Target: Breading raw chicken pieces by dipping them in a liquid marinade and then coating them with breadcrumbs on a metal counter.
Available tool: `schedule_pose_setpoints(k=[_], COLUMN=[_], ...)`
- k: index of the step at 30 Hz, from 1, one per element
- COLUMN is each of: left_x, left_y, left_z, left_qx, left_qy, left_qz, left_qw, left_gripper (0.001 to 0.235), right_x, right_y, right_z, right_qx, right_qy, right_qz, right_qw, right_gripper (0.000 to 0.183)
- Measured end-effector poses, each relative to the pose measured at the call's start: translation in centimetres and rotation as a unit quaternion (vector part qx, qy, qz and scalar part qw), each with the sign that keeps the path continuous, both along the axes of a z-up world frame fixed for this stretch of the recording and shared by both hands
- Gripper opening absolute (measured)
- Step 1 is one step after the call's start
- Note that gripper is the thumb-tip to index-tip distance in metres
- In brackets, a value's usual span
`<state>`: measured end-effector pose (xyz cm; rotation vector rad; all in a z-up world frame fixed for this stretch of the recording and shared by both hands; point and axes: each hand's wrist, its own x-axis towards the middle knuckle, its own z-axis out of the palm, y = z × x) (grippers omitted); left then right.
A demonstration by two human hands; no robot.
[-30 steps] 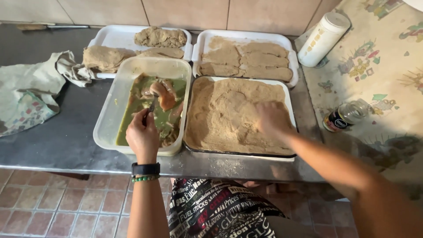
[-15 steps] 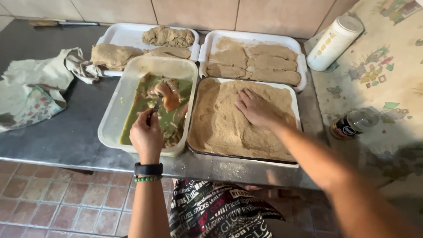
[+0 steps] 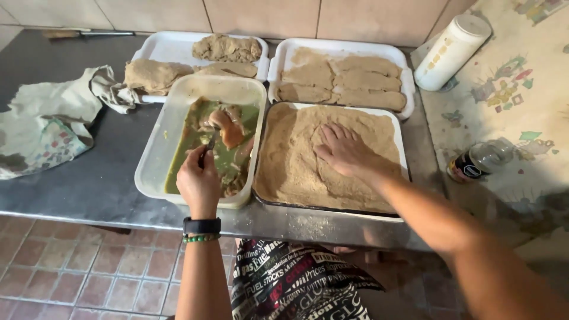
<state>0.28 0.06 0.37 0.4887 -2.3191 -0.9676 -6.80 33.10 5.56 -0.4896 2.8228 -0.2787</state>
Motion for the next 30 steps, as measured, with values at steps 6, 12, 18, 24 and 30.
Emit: schedule_pose_setpoints(k=[6, 12, 18, 24, 30], left_x=[-0.2, 0.1, -0.3, -0.3, 0.1], left_y=[-0.1, 0.0, -0.1, -0.1, 0.2], left_z=[-0.1, 0.5, -0.7, -0.7, -0.1], left_qx=[0.001, 0.021, -0.006, -0.006, 0.006], left_qy=[-0.003, 0.006, 0.014, 0.007, 0.017], left_qz=[-0.002, -0.016, -0.008, 0.010, -0.004], left_qw=[1.000, 1.000, 1.000, 1.000, 1.000], left_gripper=[0.024, 0.024, 0.024, 0.023, 0.024], right_x=[-5.3, -4.8, -4.5, 0.7, 1.8], right_y=[2.5, 3.1, 4.4, 2.3, 4.2], right_z=[-3.3, -0.6, 3.3, 2.1, 0.4], right_qx=[-0.057, -0.120, -0.171, -0.209, 0.035], right_qy=[0.022, -0.108, 0.040, 0.092, -0.018], right_qz=[-0.168, -0.179, -0.149, -0.003, -0.128], right_qw=[0.984, 0.970, 0.973, 0.974, 0.991], right_gripper=[0.068, 0.090, 0.027, 0.010, 0.070])
